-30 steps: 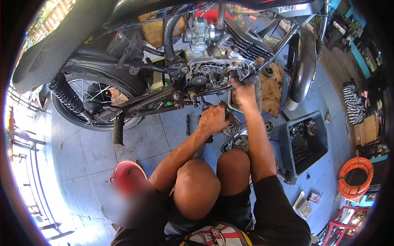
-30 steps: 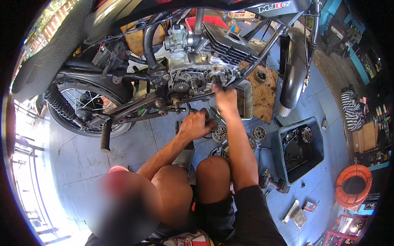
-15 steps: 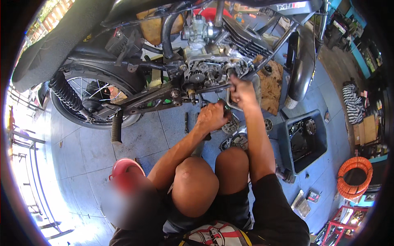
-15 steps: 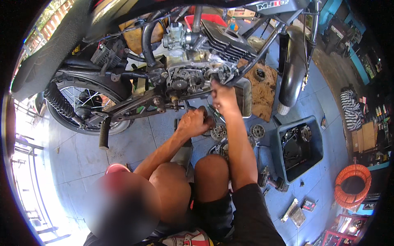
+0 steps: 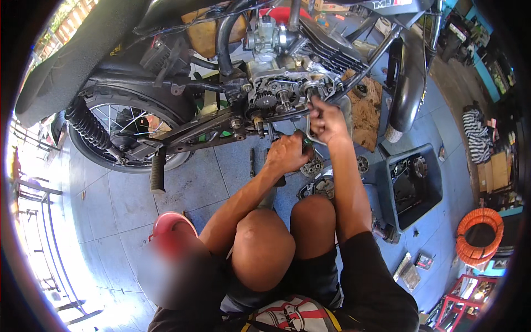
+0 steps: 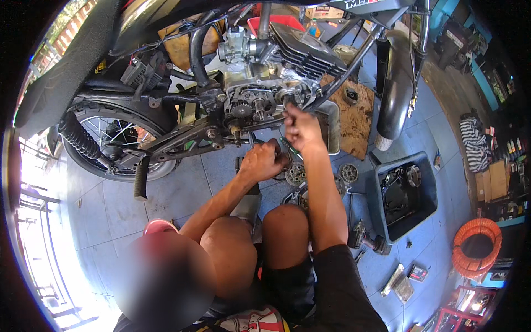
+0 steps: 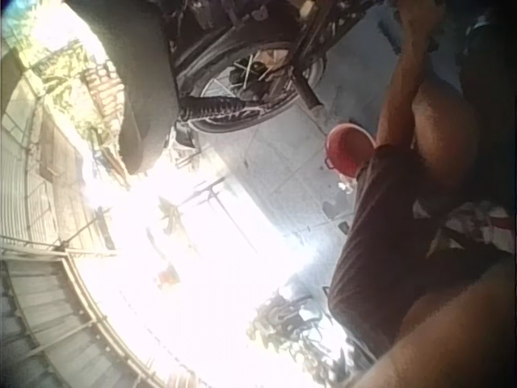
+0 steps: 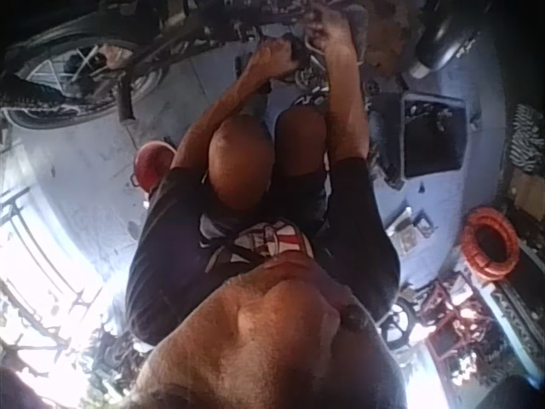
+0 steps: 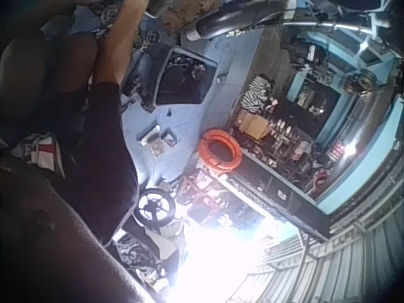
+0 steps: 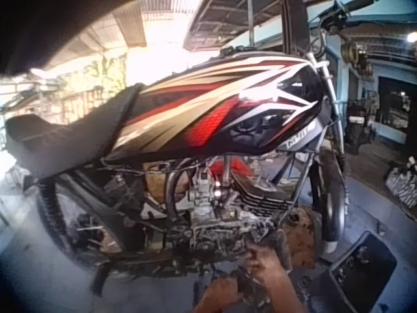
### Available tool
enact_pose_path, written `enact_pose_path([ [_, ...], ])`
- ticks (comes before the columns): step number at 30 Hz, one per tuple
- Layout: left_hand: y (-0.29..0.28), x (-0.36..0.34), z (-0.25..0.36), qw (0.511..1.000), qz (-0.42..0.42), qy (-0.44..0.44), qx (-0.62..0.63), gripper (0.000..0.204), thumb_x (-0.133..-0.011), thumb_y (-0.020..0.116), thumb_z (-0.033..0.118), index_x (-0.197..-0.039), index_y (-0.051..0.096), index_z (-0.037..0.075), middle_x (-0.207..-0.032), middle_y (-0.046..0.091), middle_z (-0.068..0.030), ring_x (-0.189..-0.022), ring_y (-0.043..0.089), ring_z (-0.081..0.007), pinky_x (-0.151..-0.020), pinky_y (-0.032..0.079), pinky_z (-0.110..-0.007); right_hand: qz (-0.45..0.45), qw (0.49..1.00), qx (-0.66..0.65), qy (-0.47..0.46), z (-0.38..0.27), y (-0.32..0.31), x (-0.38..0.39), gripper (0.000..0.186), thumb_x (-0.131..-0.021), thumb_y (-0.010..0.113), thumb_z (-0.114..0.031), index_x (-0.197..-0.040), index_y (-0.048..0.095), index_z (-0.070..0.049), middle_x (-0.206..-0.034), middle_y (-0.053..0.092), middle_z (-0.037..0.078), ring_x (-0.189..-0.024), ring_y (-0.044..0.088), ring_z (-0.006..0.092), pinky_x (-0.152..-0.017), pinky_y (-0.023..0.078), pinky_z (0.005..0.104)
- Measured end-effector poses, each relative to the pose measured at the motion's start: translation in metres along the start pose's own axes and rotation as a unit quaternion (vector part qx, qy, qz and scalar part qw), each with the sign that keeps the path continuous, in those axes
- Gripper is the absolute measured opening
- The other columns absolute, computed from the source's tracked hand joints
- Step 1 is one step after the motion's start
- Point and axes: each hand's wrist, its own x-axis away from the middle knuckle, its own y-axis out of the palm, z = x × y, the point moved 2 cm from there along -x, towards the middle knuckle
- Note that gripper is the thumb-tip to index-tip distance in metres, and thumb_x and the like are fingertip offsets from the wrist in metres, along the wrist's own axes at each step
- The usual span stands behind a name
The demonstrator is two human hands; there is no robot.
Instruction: Repairing the clutch system of a motorcycle using hand tools.
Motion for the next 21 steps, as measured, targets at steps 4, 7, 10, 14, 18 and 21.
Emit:
enact_pose_path([
  [4,-0.002,0.005,0.001,1.000,0.024,0.006,0.001,0.029,-0.080,0.068,0.028,-0.091,0.065,0.001,-0.082,0.069,-0.0259,-0.081,0.069,-0.0428,-0.075,0.055,-0.050,-0.103,0.983,-0.129,0.080,-0.007,0.004,0.013,0.030,-0.096,0.062,-0.033,-0.098,0.060,-0.003,-0.060,0.043,-0.006,-0.039,0.030,0.0008,-0.037,0.016,0.0208],
  [7,-0.006,0.006,-0.002,0.996,0.064,0.033,0.054,0.025,-0.081,0.068,0.023,-0.091,0.065,0.001,-0.079,0.068,-0.0249,-0.079,0.069,-0.0419,-0.073,0.055,-0.050,0.173,0.845,0.445,-0.243,-0.008,0.013,0.023,0.038,-0.091,0.067,-0.035,-0.099,0.062,0.002,-0.072,0.064,0.012,-0.062,0.063,0.0275,-0.054,0.047,0.0395],
  [10,-0.004,0.003,-0.003,0.998,0.054,0.019,0.033,0.026,-0.080,0.069,0.024,-0.091,0.064,0.000,-0.080,0.068,-0.0252,-0.079,0.069,-0.0423,-0.074,0.055,-0.050,0.311,0.627,0.635,-0.327,0.001,0.028,0.029,0.038,-0.087,0.069,-0.034,-0.095,0.066,0.003,-0.095,0.069,0.029,-0.092,0.066,0.0472,-0.082,0.052,0.0516],
  [14,0.000,-0.001,-0.001,1.000,0.021,0.010,-0.011,0.031,-0.081,0.069,0.027,-0.091,0.064,-0.001,-0.080,0.068,-0.0262,-0.081,0.069,-0.0438,-0.076,0.055,-0.050,0.136,0.910,0.307,-0.243,-0.006,0.018,0.020,0.037,-0.092,0.067,-0.032,-0.092,0.065,0.005,-0.086,0.071,0.014,-0.061,0.065,0.0300,-0.060,0.052,0.0440],
  [18,-0.002,0.002,-0.001,0.999,0.019,0.032,0.012,0.039,-0.081,0.067,0.033,-0.095,0.062,-0.003,-0.084,0.068,-0.0308,-0.082,0.068,-0.0473,-0.078,0.055,-0.055,-0.026,0.999,-0.034,0.002,-0.011,0.011,0.021,0.038,-0.092,0.065,-0.034,-0.095,0.064,0.004,-0.088,0.071,0.018,-0.072,0.068,0.0348,-0.067,0.053,0.0474],
  [21,-0.006,0.005,-0.003,0.999,0.020,0.024,0.041,0.039,-0.081,0.067,0.032,-0.096,0.063,-0.004,-0.084,0.068,-0.0310,-0.083,0.068,-0.0463,-0.078,0.055,-0.055,0.203,0.779,0.537,-0.251,-0.010,0.021,0.027,0.040,-0.092,0.065,-0.036,-0.096,0.064,0.003,-0.090,0.071,0.021,-0.080,0.070,0.0384,-0.072,0.055,0.0499],
])
